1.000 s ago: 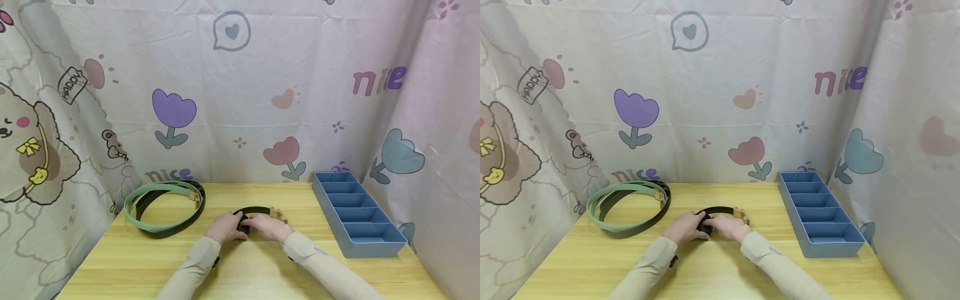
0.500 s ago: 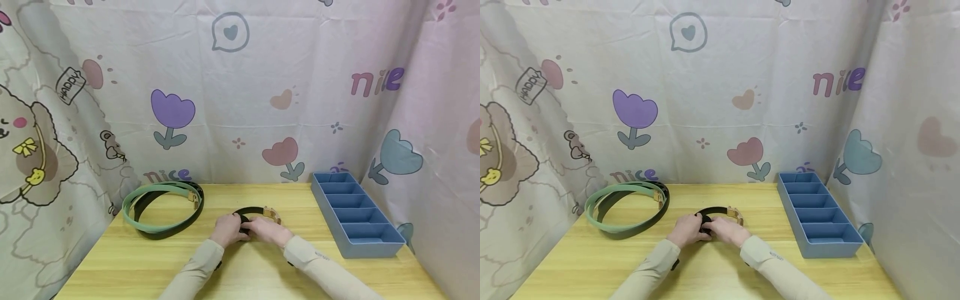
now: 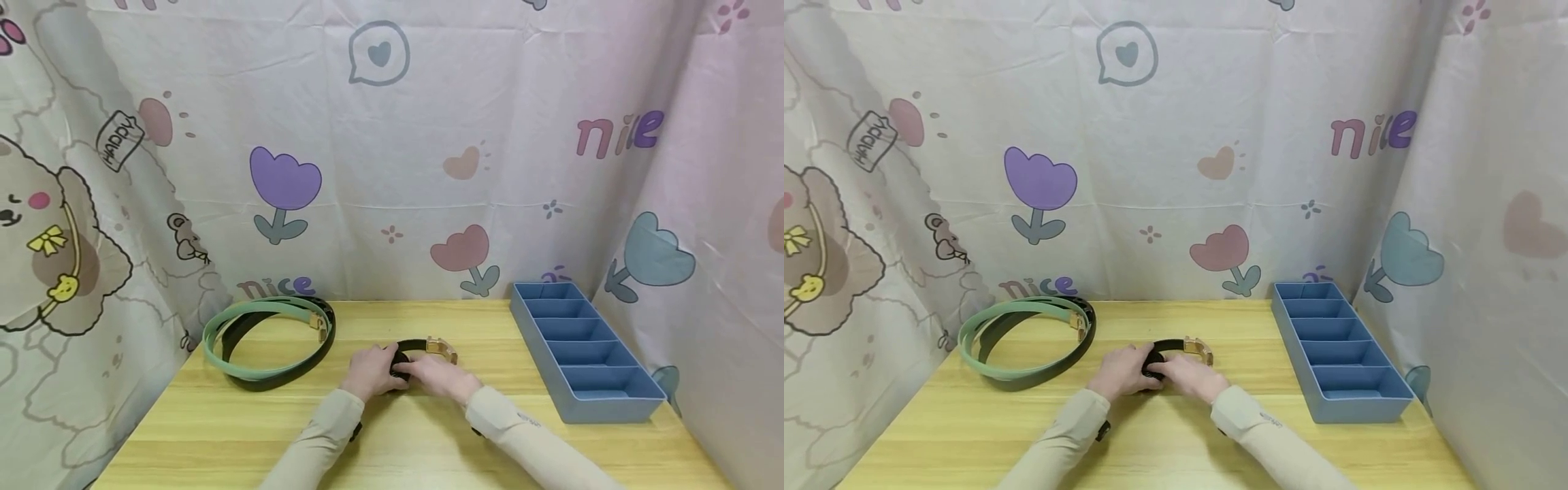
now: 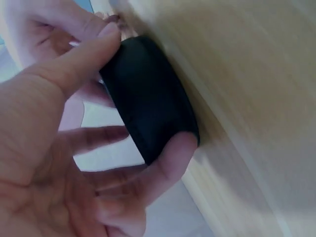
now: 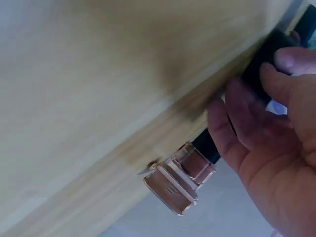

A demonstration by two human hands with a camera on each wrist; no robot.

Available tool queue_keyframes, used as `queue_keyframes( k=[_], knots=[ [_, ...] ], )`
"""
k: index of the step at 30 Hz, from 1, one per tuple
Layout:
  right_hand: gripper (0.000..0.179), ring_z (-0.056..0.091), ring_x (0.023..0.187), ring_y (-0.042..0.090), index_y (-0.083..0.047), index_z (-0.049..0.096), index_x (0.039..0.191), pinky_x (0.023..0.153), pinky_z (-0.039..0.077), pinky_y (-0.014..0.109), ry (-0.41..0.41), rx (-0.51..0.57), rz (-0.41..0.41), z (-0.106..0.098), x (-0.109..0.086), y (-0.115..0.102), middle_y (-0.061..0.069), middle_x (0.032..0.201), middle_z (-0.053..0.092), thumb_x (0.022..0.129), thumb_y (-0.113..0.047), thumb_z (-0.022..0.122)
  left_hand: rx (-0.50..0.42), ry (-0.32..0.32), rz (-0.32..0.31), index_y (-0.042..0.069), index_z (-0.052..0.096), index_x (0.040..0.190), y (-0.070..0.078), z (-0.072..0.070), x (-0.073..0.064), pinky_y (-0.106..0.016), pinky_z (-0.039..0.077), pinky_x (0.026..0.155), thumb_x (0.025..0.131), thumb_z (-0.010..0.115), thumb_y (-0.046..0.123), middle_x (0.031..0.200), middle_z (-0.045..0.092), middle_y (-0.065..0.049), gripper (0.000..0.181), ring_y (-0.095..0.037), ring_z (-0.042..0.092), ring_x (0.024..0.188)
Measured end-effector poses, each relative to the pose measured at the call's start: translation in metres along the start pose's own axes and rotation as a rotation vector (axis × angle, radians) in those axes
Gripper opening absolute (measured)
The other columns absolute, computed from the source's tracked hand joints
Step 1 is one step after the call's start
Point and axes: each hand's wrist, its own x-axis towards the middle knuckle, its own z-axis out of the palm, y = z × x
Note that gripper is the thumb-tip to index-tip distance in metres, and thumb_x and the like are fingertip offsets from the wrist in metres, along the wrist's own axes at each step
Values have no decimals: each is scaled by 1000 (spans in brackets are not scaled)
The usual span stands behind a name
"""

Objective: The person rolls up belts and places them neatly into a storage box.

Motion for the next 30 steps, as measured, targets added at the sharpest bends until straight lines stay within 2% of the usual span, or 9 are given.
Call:
queue_keyframes(
  k=[4, 8, 10, 13, 16, 19, 22, 26, 30],
  knots=[
    [28, 67, 96, 12, -16, 64, 122, 80, 54, 23, 19, 49, -8, 1, 2, -4, 3, 104, 71, 95, -11, 62, 8, 16, -58, 14, 64, 106, 5, -1, 0, -42, 52, 61, 67, 78, 65, 88, 68, -10, 66, -27, 65, 81],
    [25, 66, 95, 9, -16, 65, 120, 82, 53, 22, 22, 67, -22, 1, 3, -2, 0, 104, 71, 96, -11, 61, -25, 9, -43, 12, 65, 101, 3, -3, -1, -42, 53, 64, 64, 80, 65, 89, 68, -11, 66, -28, 66, 81],
    [27, 66, 99, 12, -15, 65, 123, 86, 53, 24, 12, 57, -31, 1, 4, 1, 2, 109, 71, 96, -11, 60, -40, -16, -2, 10, 64, 107, -1, -4, -1, -43, 54, 70, 65, 81, 62, 96, 67, -12, 69, -29, 66, 86],
    [30, 66, 106, 16, -16, 64, 126, 91, 52, 28, -1, 18, -8, 1, 3, 4, 3, 116, 70, 97, -12, 60, -83, -64, 56, 10, 60, 127, -7, -6, -1, -45, 53, 81, 68, 84, 52, 110, 65, -15, 77, -30, 64, 96],
    [30, 66, 107, 18, -18, 63, 126, 91, 53, 30, 3, -13, 7, 2, 2, 5, 3, 118, 69, 97, -14, 60, -122, -92, 75, 15, 53, 139, -9, -8, 0, -46, 51, 85, 68, 86, 46, 115, 64, -15, 84, -30, 63, 99],
    [30, 69, 101, 18, -18, 64, 124, 86, 55, 29, 34, -62, -23, 2, 2, 3, 3, 113, 71, 94, -18, 65, -133, -88, 53, 17, 51, 141, -8, -9, 2, -48, 51, 83, 66, 87, 48, 114, 64, -14, 88, -29, 63, 98],
    [30, 70, 95, 16, -18, 64, 122, 81, 56, 27, 49, -87, -52, 2, 3, -1, 2, 107, 73, 92, -15, 67, -102, -56, 18, 14, 55, 134, -5, -7, 2, -47, 52, 78, 65, 85, 51, 107, 66, -13, 84, -29, 64, 94],
    [31, 69, 95, 13, -18, 65, 120, 81, 55, 25, 44, -22, -23, 3, 3, -2, 2, 104, 72, 90, -9, 68, -74, 0, -39, 8, 60, 120, 0, -2, 3, -45, 53, 71, 64, 83, 59, 98, 67, -14, 79, -29, 65, 86],
    [34, 68, 99, 12, -16, 65, 125, 85, 54, 25, 20, 40, 7, 3, 2, 3, 2, 108, 71, 92, -9, 67, -81, 18, -84, 3, 58, 117, 2, 3, 3, -43, 54, 69, 60, 82, 66, 95, 67, -16, 88, -30, 65, 83]
  ],
)
